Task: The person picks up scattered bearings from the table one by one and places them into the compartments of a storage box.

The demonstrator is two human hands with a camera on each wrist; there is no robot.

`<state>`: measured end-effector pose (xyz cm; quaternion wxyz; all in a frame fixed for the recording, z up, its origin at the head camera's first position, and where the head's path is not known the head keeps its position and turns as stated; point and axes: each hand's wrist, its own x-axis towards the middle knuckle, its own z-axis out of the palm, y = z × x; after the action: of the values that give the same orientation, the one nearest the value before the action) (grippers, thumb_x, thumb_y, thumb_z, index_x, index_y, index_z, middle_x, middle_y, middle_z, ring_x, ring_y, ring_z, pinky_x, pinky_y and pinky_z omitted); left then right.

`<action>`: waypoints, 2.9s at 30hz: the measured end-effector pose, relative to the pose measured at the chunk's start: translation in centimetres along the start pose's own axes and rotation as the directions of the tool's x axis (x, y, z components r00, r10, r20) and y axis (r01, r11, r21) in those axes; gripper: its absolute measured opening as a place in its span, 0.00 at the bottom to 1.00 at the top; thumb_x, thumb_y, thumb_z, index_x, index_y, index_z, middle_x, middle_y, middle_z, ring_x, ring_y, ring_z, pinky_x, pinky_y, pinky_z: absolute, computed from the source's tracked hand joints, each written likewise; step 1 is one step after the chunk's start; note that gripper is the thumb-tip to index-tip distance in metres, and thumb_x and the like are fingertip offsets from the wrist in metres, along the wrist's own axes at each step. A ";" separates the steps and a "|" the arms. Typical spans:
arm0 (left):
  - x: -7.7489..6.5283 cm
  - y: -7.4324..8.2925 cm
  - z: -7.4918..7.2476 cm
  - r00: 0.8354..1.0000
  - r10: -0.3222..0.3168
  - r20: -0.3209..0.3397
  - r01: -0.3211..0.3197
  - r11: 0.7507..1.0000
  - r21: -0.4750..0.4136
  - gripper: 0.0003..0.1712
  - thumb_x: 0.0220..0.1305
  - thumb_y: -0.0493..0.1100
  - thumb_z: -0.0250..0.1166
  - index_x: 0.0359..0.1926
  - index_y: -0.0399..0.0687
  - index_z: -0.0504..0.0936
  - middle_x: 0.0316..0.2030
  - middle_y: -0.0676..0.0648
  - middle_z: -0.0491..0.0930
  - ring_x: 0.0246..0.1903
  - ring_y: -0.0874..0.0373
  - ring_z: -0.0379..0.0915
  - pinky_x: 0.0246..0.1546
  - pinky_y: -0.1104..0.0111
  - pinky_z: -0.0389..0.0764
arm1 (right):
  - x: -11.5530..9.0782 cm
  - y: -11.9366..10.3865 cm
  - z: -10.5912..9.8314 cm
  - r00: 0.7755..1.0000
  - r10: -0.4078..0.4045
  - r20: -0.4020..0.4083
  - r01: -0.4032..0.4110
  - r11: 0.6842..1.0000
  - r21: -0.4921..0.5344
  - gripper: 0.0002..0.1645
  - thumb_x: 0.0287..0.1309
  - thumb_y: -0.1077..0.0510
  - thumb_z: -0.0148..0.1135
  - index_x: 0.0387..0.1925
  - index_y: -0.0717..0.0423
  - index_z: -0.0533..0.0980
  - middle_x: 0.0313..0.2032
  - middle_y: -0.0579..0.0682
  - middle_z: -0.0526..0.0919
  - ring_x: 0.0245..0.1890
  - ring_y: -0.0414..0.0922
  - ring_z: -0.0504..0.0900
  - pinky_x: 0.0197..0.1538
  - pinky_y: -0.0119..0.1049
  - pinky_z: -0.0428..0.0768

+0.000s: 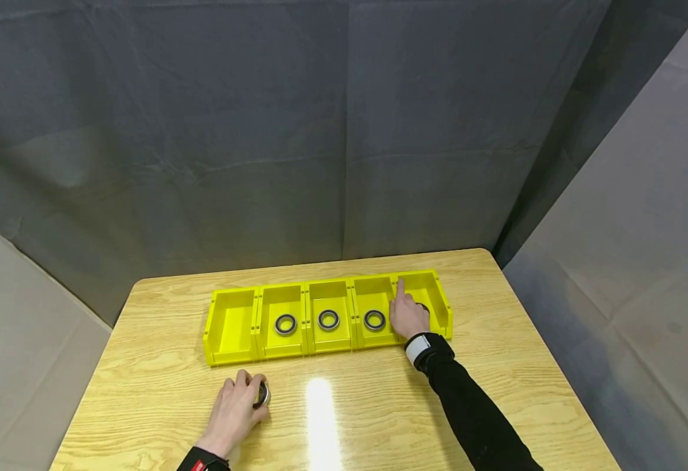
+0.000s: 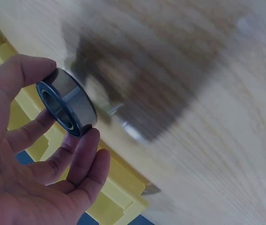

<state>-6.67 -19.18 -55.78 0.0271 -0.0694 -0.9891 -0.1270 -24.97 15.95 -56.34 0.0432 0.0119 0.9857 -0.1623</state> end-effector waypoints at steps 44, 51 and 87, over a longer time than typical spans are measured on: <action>6.0 -3.1 -5.6 0.988 -0.153 0.004 0.153 0.984 -0.088 0.28 0.58 0.41 0.71 0.57 0.34 0.77 0.47 0.27 0.73 0.39 0.30 0.71 0.30 0.47 0.79 | 0.2 0.2 0.2 1.000 -0.003 0.008 0.003 1.000 0.003 0.38 0.76 0.49 0.46 0.78 0.57 0.47 0.52 0.65 0.82 0.33 0.61 0.84 0.39 0.57 0.82; 7.3 -3.6 -5.7 0.985 -0.169 0.040 0.172 0.981 -0.094 0.28 0.60 0.40 0.69 0.59 0.33 0.76 0.48 0.25 0.71 0.43 0.27 0.68 0.30 0.46 0.80 | 0.1 0.1 0.3 1.000 -0.014 -0.007 0.014 1.000 0.006 0.38 0.76 0.50 0.47 0.78 0.57 0.48 0.51 0.65 0.82 0.31 0.61 0.83 0.37 0.55 0.82; 11.6 -4.9 -3.4 0.963 -0.217 0.161 0.226 0.973 -0.040 0.30 0.63 0.36 0.68 0.64 0.30 0.71 0.52 0.20 0.66 0.50 0.20 0.64 0.36 0.39 0.81 | 0.2 0.1 0.4 1.000 0.001 -0.008 -0.001 1.000 0.002 0.38 0.75 0.50 0.48 0.78 0.56 0.48 0.50 0.64 0.82 0.32 0.60 0.83 0.37 0.55 0.81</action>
<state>-18.75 -23.21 -52.89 -0.0663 0.0311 -0.9857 -0.1519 -25.11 15.91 -56.80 0.0395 0.0131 0.9857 -0.1630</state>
